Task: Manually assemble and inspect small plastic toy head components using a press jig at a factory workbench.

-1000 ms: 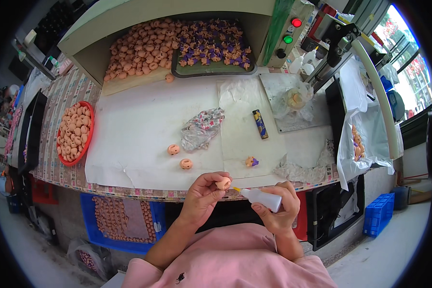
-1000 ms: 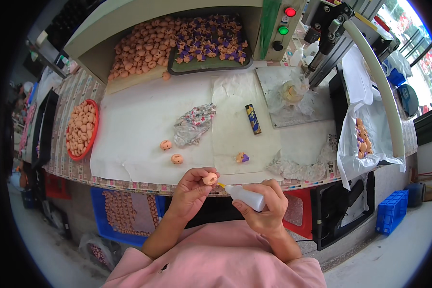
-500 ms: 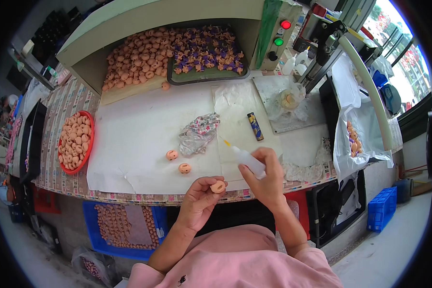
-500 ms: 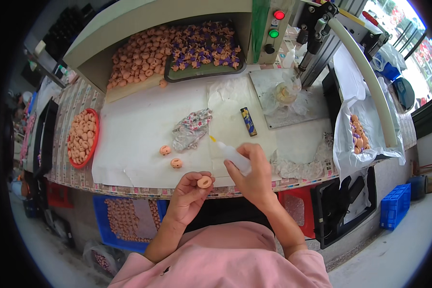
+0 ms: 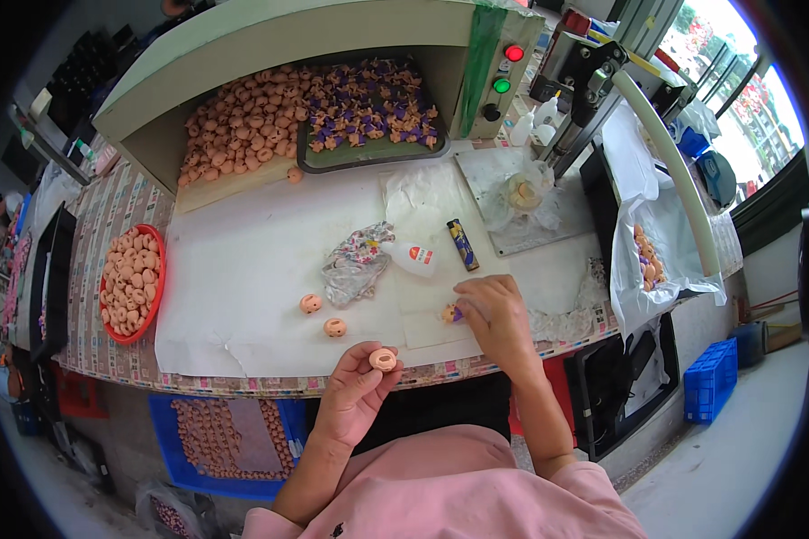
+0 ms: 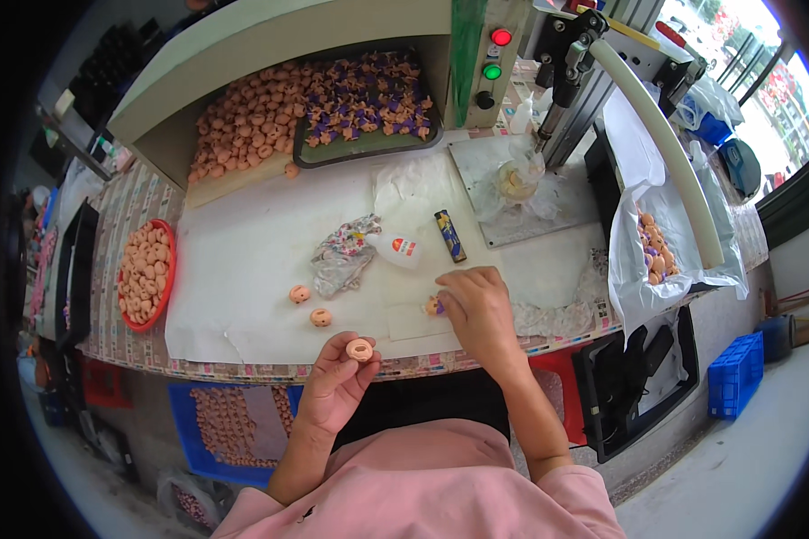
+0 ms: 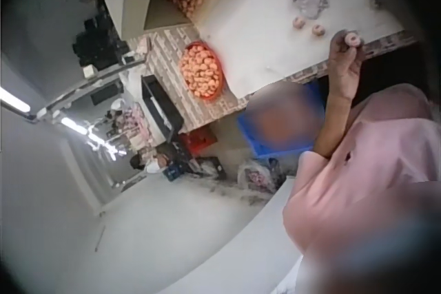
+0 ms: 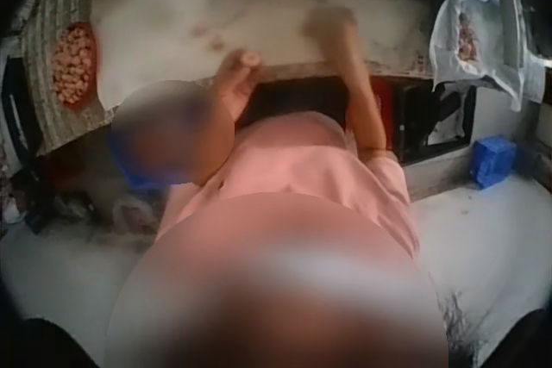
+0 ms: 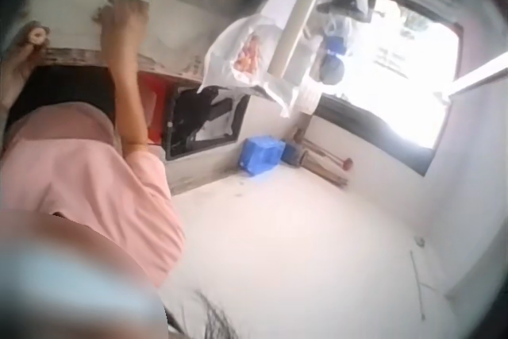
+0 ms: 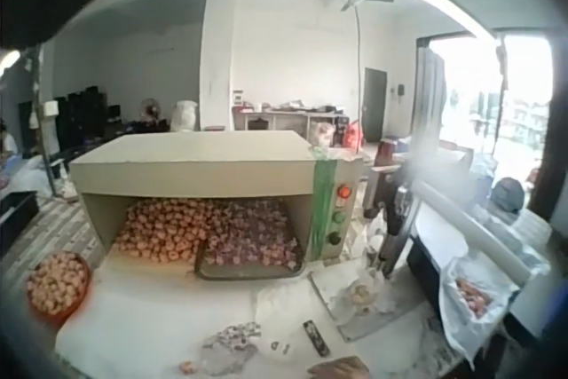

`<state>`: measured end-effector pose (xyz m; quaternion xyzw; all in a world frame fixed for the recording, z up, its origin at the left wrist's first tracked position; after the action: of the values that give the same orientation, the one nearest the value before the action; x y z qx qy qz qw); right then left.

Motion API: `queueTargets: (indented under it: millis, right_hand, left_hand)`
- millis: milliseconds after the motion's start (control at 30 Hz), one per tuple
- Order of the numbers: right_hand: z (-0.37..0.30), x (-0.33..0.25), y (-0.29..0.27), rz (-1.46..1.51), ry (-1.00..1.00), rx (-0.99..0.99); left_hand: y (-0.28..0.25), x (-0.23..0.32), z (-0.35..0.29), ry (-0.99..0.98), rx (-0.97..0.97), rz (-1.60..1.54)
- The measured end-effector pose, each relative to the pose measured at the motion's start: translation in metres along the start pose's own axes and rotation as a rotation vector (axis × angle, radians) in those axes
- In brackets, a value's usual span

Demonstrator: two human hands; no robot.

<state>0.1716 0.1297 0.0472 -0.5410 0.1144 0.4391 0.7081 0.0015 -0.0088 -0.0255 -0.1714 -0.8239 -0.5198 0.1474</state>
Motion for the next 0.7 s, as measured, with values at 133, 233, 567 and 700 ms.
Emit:
queueTargets:
  millis: [133,233,567,700]
  right_hand:
    - [-0.019,-0.001,0.002,0.006,-0.042,-0.05]
    - [-0.024,-0.002,0.0,-0.021,-0.047,-0.039]
    - [-0.049,-0.03,-0.023,0.513,0.069,-0.113]
    - [-0.049,-0.029,-0.031,0.477,-0.007,-0.132]
  left_hand:
    - [0.01,-0.009,0.006,-0.028,-0.013,0.034]
    - [0.022,-0.015,0.007,-0.064,-0.03,0.056]
    - [0.042,-0.034,0.003,-0.09,-0.076,0.195]
    - [0.04,-0.039,0.006,-0.052,-0.144,0.296]
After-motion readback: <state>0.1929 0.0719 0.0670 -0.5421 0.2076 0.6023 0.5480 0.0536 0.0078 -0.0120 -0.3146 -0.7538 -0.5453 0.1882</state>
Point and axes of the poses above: each hand's wrist, its own z-axis towards the middle knuckle, its own y-axis out of the palm, x = y × z, the point moved 6 cm from there along z, towards the middle knuckle, and after that the axes turned 8 degrees about x, right-handed, at the moved point
